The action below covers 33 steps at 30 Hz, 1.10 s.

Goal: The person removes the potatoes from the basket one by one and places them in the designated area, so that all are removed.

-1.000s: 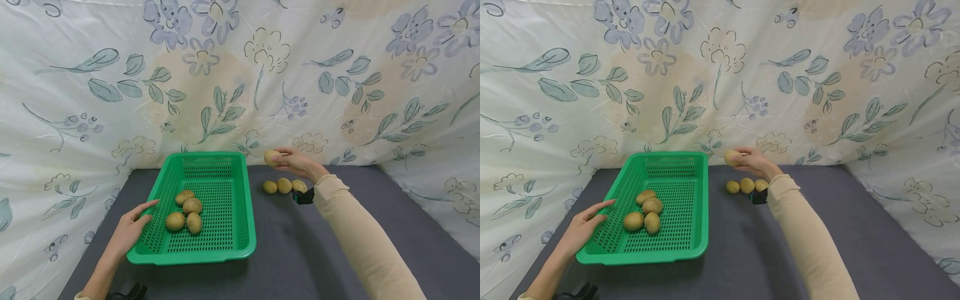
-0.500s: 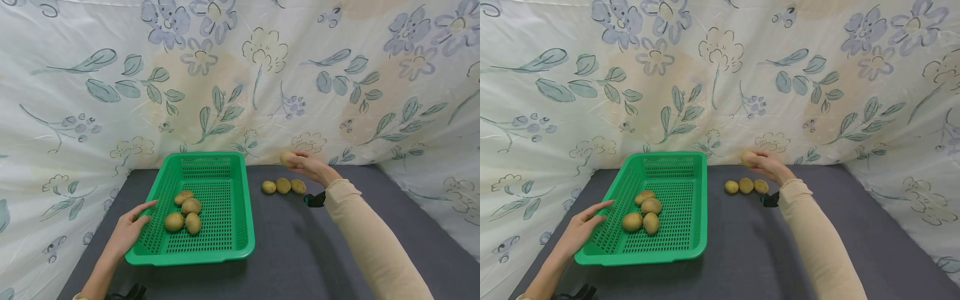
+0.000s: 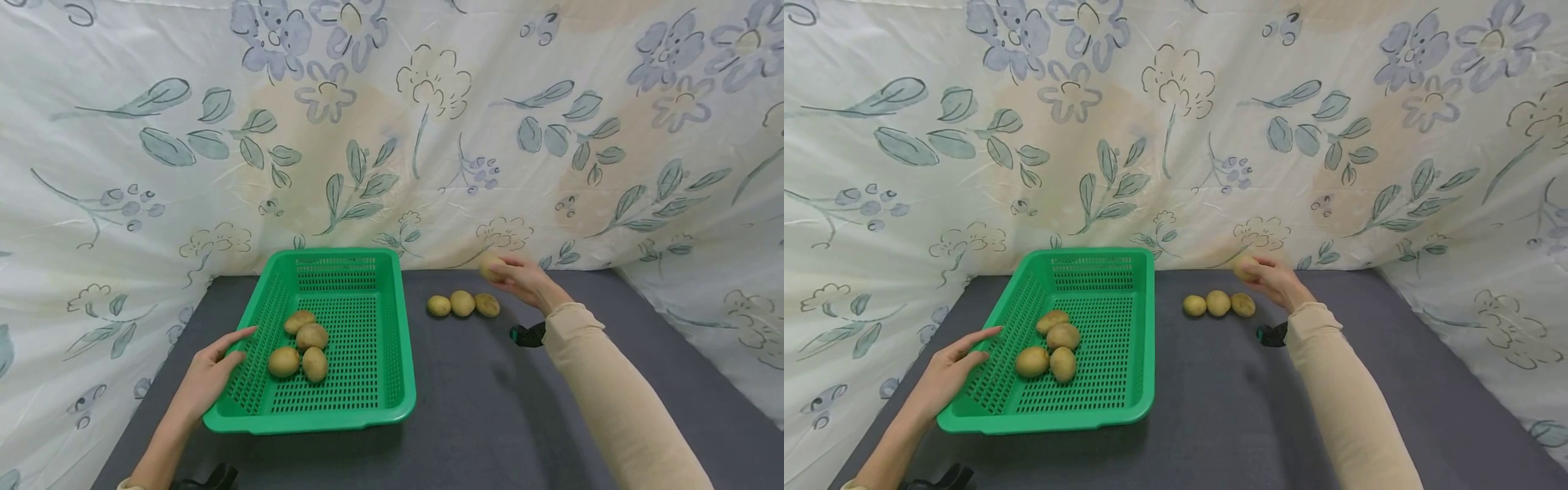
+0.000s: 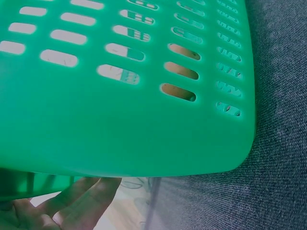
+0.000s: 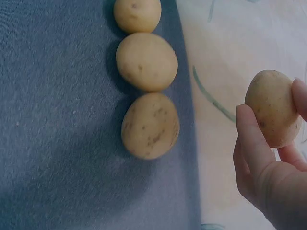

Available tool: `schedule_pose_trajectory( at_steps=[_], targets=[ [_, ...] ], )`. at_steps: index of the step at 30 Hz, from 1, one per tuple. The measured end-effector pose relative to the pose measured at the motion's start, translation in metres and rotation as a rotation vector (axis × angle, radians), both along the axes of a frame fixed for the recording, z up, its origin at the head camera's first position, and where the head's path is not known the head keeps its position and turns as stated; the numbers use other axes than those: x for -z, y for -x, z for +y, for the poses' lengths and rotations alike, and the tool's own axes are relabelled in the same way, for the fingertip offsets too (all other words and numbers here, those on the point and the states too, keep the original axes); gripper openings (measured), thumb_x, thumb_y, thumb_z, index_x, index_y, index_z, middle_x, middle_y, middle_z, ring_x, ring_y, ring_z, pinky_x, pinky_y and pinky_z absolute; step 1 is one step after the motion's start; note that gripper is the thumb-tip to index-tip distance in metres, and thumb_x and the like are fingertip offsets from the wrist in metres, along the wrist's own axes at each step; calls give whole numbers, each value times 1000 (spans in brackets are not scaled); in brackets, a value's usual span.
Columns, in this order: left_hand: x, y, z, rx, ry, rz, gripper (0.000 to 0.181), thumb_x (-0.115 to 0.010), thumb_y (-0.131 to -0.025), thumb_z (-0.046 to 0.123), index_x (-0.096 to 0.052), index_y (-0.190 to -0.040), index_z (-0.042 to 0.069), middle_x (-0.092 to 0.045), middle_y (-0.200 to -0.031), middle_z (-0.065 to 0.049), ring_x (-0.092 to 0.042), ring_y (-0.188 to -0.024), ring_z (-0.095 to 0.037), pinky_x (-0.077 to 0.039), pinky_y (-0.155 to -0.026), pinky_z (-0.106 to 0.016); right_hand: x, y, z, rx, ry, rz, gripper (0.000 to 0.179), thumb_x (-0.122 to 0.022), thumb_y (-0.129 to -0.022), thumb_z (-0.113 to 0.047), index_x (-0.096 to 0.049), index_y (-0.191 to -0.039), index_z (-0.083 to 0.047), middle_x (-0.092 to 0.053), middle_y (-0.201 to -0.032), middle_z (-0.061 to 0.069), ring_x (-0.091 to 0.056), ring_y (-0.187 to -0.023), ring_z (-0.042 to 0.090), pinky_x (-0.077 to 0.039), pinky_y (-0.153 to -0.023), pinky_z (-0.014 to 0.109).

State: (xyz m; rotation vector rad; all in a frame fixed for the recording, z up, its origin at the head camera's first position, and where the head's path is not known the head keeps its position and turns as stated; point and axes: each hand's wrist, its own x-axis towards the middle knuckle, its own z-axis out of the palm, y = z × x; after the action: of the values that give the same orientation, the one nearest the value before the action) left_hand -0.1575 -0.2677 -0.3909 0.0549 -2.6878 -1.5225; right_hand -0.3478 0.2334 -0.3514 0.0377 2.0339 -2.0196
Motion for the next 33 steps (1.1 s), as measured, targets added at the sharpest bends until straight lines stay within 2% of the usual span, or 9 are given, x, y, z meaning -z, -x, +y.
schedule_pose_trajectory(
  at_steps=[3, 8, 12, 15, 19, 24, 29, 30, 33],
  targets=[
    [0, 0, 0, -2, 1, 8, 44, -41, -102, 16, -41, -146, 9, -47, -120, -18, -24, -51, -13, -32, -56, -34, 3, -1, 5, 42, 18, -33, 63, -49, -99, -6, -14, -150, 4, -28, -139, 20, -45, -113, 26, -31, -105, 41],
    [0, -1, 0, -4, -1, 11, 44, -42, -102, 16, -41, -145, 10, -46, -95, -14, -22, -47, -10, -33, -53, -33, 10, -2, 12, 98, 12, -72, 65, -51, -98, -7, -15, -151, 3, -27, -141, 20, -49, -106, 21, -34, -104, 37],
    [1, -1, -1, -2, -2, 6, 44, -42, -102, 16, -41, -146, 10, -41, -85, -11, -20, -46, -8, -32, -51, -33, 17, -3, 17, 125, -7, -90, 64, -51, -98, -7, -16, -151, 3, -20, -148, 24, -45, -116, 27, -34, -103, 37],
    [0, -1, -1, -4, -3, 5, 44, -42, -102, 16, -40, -146, 9, -43, -89, -14, -20, -46, -9, -33, -52, -33, 22, -5, 20, 135, -17, -106, 64, -50, -98, -7, -15, -150, 4, -16, -150, 25, -37, -127, 32, -33, -103, 37],
    [-1, -1, -1, 1, -2, 9, 44, -41, -102, 16, -40, -146, 9, -48, -114, -18, -22, -48, -10, -33, -54, -33, 28, -6, 25, 160, 25, -136, 65, -49, -98, -6, -12, -151, 3, -14, -150, 25, -34, -130, 32, -34, -103, 36],
    [-2, -1, 0, 0, -8, 4, 44, -41, -102, 16, -40, -146, 9, -49, -100, -17, -20, -45, -9, -32, -51, -33, 36, -6, 30, 171, 29, -142, 64, -46, -99, -5, -9, -150, 5, -11, -151, 26, -27, -135, 35, -33, -103, 35],
    [-2, -1, 0, 4, -14, 6, 44, -41, -102, 16, -40, -146, 9, -51, -111, -20, -21, -46, -10, -32, -51, -33, 46, -6, 30, 195, -9, -158, 65, -46, -99, -6, -7, -150, 5, -10, -153, 26, -21, -137, 37, -32, -104, 37],
    [-2, -1, 0, 8, -16, 9, 45, -41, -102, 16, -40, -146, 9, -49, -121, -20, -21, -46, -10, -32, -51, -33, 48, -6, 30, 204, -12, -162, 65, -46, -99, -6, -8, -150, 6, -10, -152, 27, -21, -137, 37, -32, -104, 38],
    [0, -1, 0, 9, -23, 7, 45, -41, -102, 16, -39, -146, 9, -50, -114, -19, -19, -45, -9, -32, -49, -32, 54, -6, 31, 228, -22, -178, 66, -47, -98, -5, -8, -150, 7, -11, -152, 27, -23, -137, 38, -32, -104, 38]
  ],
)
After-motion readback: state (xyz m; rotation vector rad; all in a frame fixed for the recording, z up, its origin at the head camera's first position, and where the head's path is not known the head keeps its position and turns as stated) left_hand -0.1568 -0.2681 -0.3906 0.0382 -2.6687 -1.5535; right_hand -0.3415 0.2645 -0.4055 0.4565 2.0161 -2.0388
